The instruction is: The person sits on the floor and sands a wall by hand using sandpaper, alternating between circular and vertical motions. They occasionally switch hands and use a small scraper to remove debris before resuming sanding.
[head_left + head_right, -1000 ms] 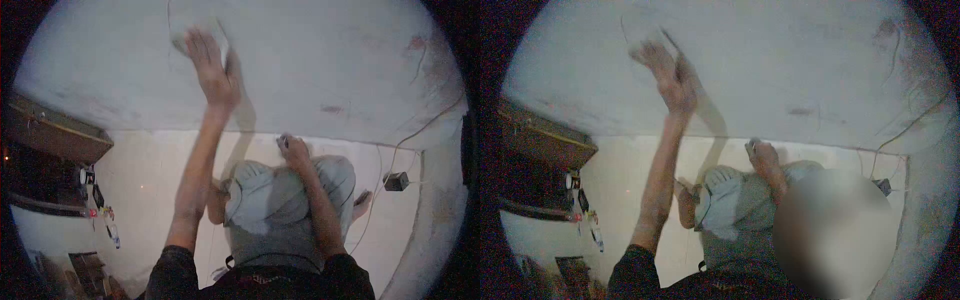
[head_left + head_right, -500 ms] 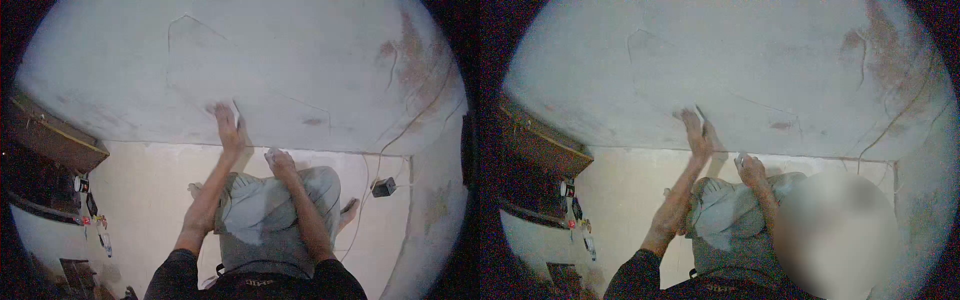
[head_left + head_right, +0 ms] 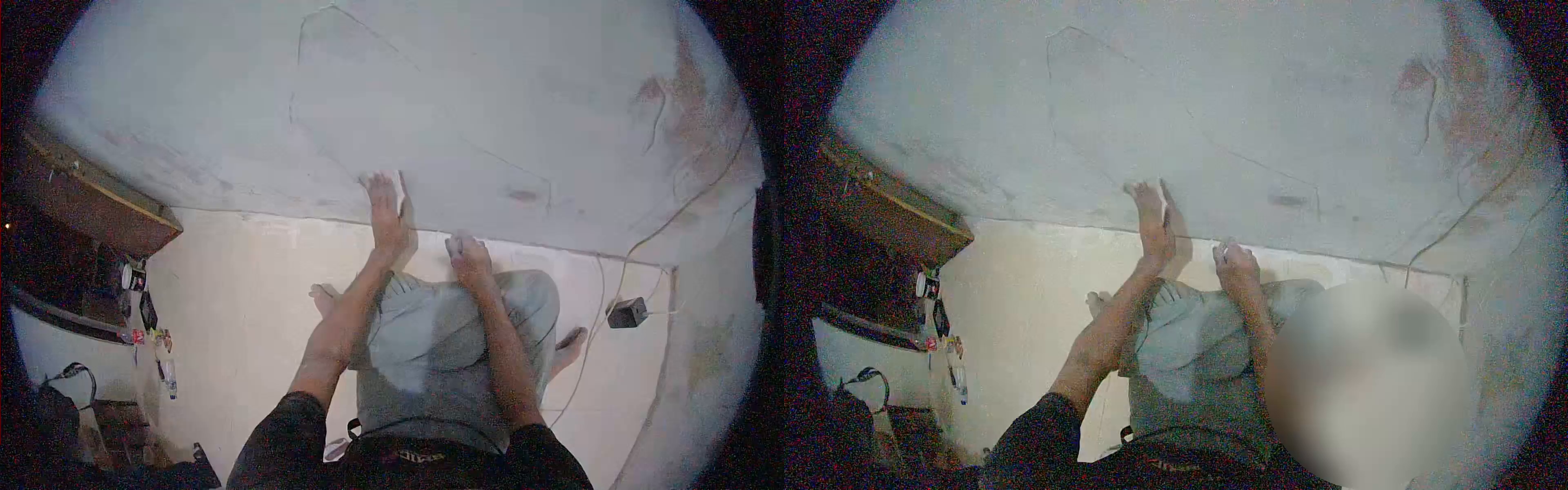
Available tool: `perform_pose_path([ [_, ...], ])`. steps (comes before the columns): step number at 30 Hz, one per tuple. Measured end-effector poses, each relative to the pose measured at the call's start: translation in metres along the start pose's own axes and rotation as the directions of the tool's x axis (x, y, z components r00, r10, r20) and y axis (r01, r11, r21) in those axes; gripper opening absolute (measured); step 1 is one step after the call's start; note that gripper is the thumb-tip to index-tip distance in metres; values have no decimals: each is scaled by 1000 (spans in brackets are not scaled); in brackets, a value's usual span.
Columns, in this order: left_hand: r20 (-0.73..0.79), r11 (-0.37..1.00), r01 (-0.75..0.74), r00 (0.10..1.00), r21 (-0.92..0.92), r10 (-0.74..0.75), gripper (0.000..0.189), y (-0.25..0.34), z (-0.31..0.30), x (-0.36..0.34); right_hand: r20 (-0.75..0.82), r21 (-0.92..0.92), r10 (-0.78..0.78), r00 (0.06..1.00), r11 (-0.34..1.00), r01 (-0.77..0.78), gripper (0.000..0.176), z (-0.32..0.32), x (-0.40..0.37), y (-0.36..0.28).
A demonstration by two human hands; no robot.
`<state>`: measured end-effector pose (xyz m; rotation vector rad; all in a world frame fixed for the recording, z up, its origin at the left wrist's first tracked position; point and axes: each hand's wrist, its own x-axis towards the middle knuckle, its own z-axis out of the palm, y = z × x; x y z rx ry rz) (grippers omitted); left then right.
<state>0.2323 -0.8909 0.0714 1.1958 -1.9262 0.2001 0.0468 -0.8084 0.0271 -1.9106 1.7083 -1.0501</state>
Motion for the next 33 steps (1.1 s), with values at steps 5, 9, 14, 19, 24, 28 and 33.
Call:
perform_pose_path([
  [5, -150, 998, -63, 987, 16, 64, 65, -2, -13, 58, 5, 21, 77, 997, 997, -77, 37, -5, 10, -16],
  [9, -373, 967, -211, 893, 144, 250, 64, 48, -110, 203, 174, -23, 88, 981, 996, -86, 33, -23, 11, -30],
  [14, -347, 992, -110, 930, 60, 124, 65, 23, -79, 151, 113, 2, 197, 974, 980, -199, 31, -12, 14, -16],
  [19, 24, 999, 5, 1000, 36, -6, 69, -11, 10, -13, 88, 9, 170, 981, 985, -171, 30, -16, 6, -20],
  [24, -201, 974, -206, 954, 97, 222, 69, -14, -33, 82, 121, 54, 119, 985, 990, -127, 28, -16, 12, -19],
  [28, -425, 932, -313, 830, 182, 362, 59, 44, -131, 238, 166, 2, 242, 956, 969, -246, 28, -6, 11, -15],
  [33, -389, 953, -269, 870, 143, 304, 67, 22, -93, 177, -4, -105, -95, 995, 990, 94, 29, -6, 9, -3],
])
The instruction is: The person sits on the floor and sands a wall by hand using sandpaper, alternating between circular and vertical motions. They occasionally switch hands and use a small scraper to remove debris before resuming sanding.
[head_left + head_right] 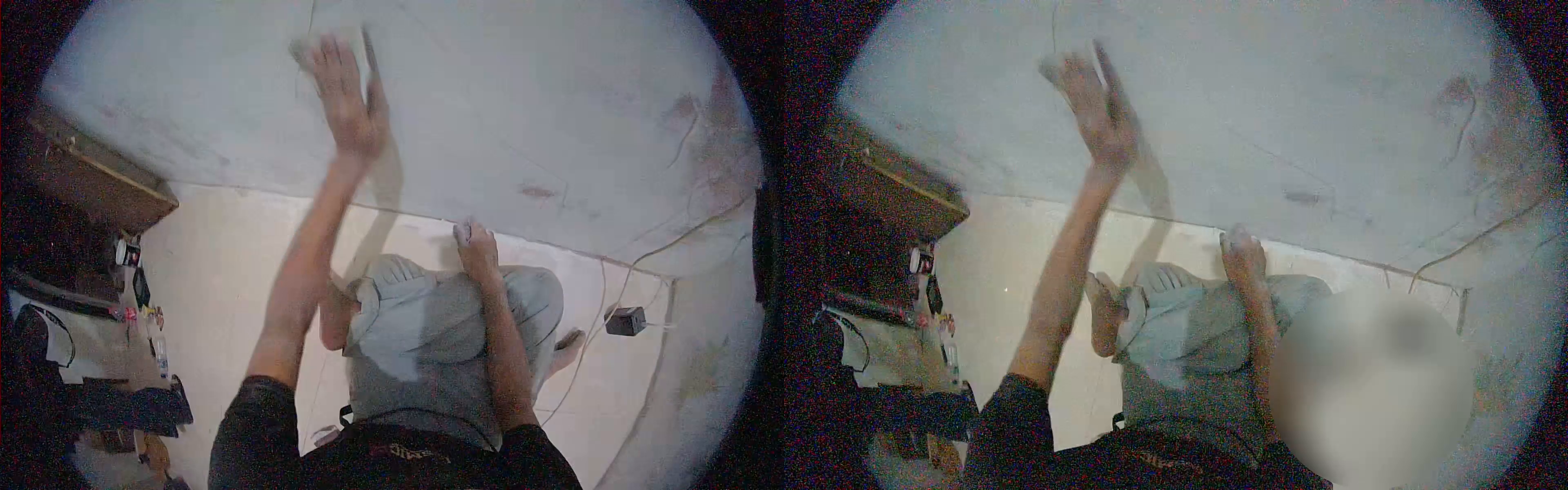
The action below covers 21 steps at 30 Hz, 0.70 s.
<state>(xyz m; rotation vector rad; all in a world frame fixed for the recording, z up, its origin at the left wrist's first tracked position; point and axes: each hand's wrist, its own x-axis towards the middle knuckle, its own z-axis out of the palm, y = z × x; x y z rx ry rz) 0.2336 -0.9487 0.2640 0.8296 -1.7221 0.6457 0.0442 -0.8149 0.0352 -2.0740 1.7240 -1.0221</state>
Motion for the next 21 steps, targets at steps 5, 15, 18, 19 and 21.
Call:
perform_pose_path([
  [5, 371, 965, 254, 904, -66, -212, 63, 42, 18, -210, 72, 132, 231, 970, 962, -239, 31, -11, -2, -17],
  [15, 60, 990, -121, 990, -65, 125, 63, 13, -20, 55, 150, 109, 328, 933, 932, -345, 36, -1, 6, -5],
  [18, 178, 993, 81, 982, -91, -64, 62, 7, -13, 31, 184, 129, 313, 932, 932, -339, 36, -4, -1, -8],
  [19, 139, 983, 123, 985, -136, -104, 62, 15, -9, 10, 81, 224, 322, 943, 916, -332, 34, -4, 0, -7],
  [21, 71, 975, 166, 985, -145, -158, 66, 23, 11, -68, 101, 156, 331, 938, 926, -343, 34, 5, 4, 10],
])
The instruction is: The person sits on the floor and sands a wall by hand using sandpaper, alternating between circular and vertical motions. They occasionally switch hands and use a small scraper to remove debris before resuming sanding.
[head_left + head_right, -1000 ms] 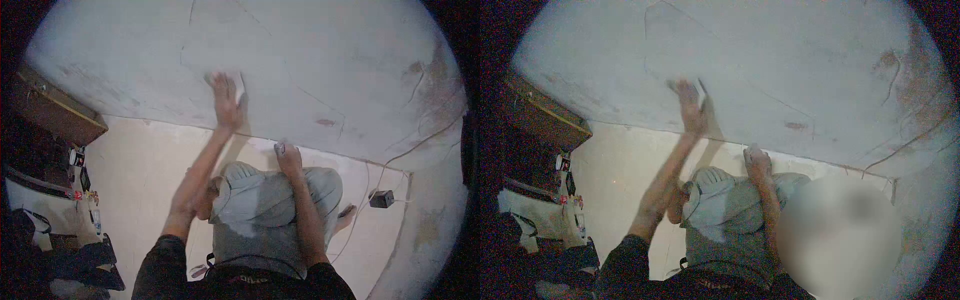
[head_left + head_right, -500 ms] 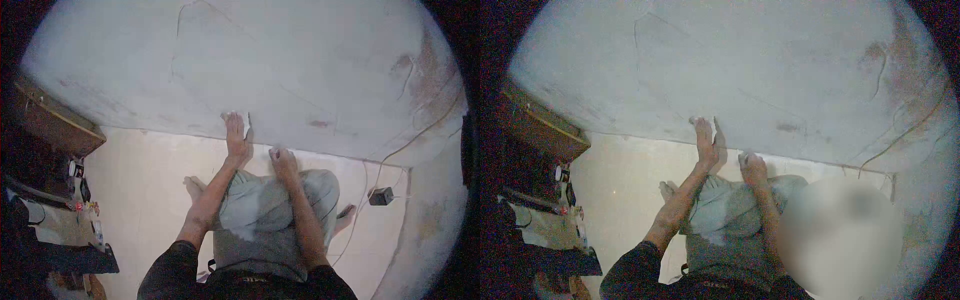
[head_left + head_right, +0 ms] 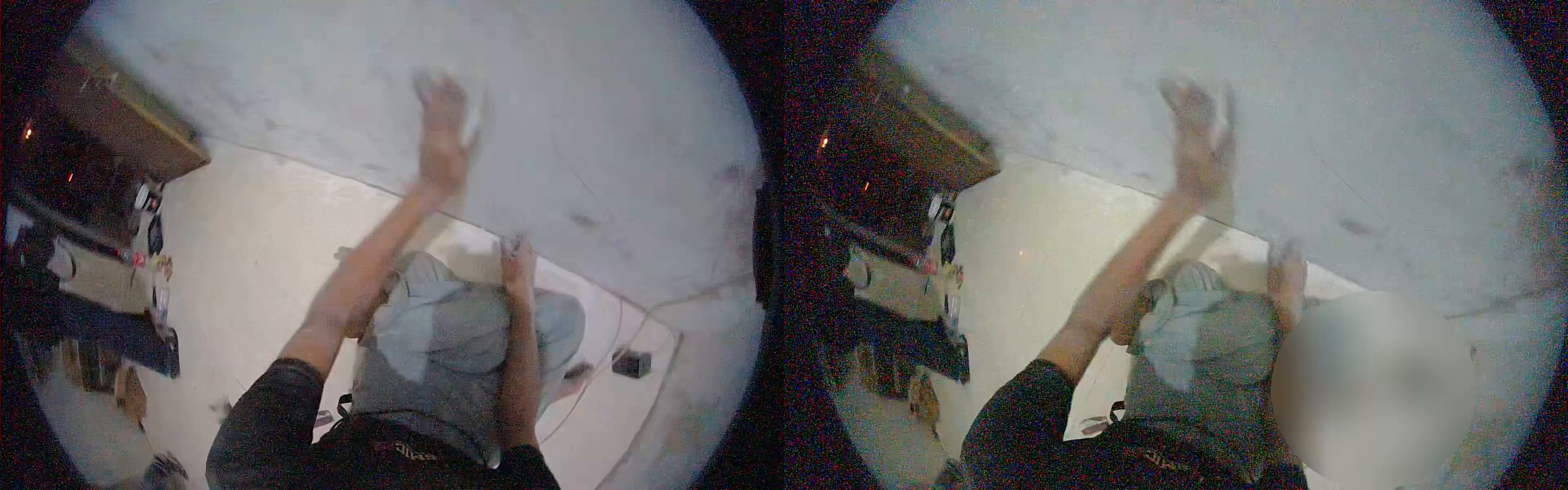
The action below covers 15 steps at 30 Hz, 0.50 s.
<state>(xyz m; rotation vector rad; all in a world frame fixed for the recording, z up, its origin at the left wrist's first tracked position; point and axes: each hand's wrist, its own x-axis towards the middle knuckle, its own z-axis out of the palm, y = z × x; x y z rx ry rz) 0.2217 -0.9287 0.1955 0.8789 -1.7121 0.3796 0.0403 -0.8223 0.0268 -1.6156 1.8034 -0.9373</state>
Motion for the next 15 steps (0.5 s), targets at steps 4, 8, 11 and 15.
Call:
perform_pose_path([
  [4, 440, 950, 272, 843, 152, -311, 70, -6, 9, -127, 5, -87, -34, 999, 996, 35, 45, -20, -10, -33],
  [8, 390, 982, 184, 903, 31, -181, 63, -10, -8, -80, 87, -81, 27, 996, 997, -20, 31, -22, 3, -49],
  [11, 369, 984, -153, 923, 94, 108, 63, -11, -31, -39, 174, 23, 55, 983, 998, -60, 43, -30, -9, -48],
  [15, 19, 991, -132, 991, 29, 132, 76, 18, -42, 84, 141, 34, -25, 990, 999, 20, 47, -21, -9, -36],
])
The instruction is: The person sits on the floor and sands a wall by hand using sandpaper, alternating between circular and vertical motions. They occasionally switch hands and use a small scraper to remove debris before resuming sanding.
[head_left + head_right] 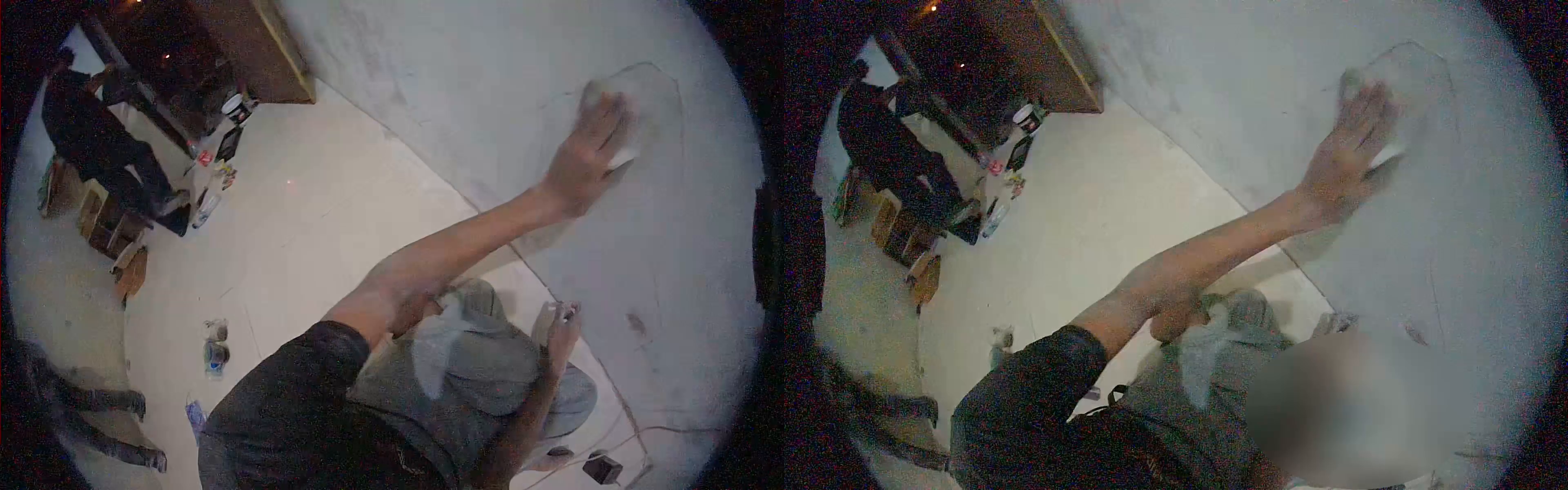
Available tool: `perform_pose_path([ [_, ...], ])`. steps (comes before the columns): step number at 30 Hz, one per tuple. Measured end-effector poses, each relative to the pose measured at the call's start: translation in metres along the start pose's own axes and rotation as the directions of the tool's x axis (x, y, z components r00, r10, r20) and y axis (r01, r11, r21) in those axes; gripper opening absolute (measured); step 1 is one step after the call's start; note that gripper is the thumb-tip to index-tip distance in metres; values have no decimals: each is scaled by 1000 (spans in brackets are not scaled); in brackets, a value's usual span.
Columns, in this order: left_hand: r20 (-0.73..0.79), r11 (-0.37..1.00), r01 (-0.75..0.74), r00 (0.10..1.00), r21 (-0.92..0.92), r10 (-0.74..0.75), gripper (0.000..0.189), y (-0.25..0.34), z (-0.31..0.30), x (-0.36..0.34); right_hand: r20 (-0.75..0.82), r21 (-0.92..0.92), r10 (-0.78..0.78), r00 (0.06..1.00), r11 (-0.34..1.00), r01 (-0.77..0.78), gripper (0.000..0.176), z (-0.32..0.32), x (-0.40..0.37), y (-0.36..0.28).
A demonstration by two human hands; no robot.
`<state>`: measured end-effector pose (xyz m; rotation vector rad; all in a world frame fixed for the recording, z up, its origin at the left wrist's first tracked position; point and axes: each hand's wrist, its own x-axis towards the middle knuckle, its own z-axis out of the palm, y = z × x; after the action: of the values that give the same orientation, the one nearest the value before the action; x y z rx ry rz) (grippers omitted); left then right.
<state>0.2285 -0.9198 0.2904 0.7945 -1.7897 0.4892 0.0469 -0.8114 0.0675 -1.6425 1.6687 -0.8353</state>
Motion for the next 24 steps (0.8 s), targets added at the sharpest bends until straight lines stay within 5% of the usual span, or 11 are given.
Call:
perform_pose_path([
  [2, -95, 1000, -22, 995, -21, 20, 80, 5, -2, 35, -217, -23, -114, 970, 994, 111, 28, 12, -2, 12],
  [5, -92, 1000, 3, 996, -11, -4, 88, 8, 2, 30, -189, -99, -91, 978, 992, 74, 34, 5, -3, 19],
  [9, 156, 967, 232, 964, -106, -214, 79, 17, 36, -112, -306, -104, -114, 945, 991, 86, 37, 13, 0, 34],
  [11, 259, 905, 409, 892, -116, -370, 71, 22, 55, -184, 54, 149, 120, 991, 981, -127, 38, -19, -14, -35],
  [12, 292, 858, 501, 843, -118, -452, 68, 20, 66, -217, -89, -6, -42, 995, 999, 42, 37, -3, -11, 14],
  [13, 366, 872, 490, 810, 10, -459, 65, 19, 62, -207, -171, -176, -236, 957, 963, 206, 37, 21, -2, 58],
  [15, 236, 921, 388, 897, -13, -374, 61, 28, 38, -132, -63, 40, 98, 993, 995, -95, 35, -12, -15, -12],
  [18, 22, 994, 108, 994, 15, -108, 70, 3, 21, -24, -95, 22, 41, 995, 999, -39, 39, -10, -9, 3],
  [21, 429, 955, 296, 863, -3, -266, 68, -39, 13, 2, -122, 35, 162, 979, 987, -159, 37, 6, 2, 9],
  [23, 5, 997, -60, 998, 45, 60, 70, -12, 16, -2, -166, -13, 142, 976, 989, -146, 32, 10, 0, 14],
  [24, 34, 999, 46, 998, -1, -46, 71, -17, 28, -27, -135, -26, 114, 984, 993, -119, 37, 13, 9, 11],
])
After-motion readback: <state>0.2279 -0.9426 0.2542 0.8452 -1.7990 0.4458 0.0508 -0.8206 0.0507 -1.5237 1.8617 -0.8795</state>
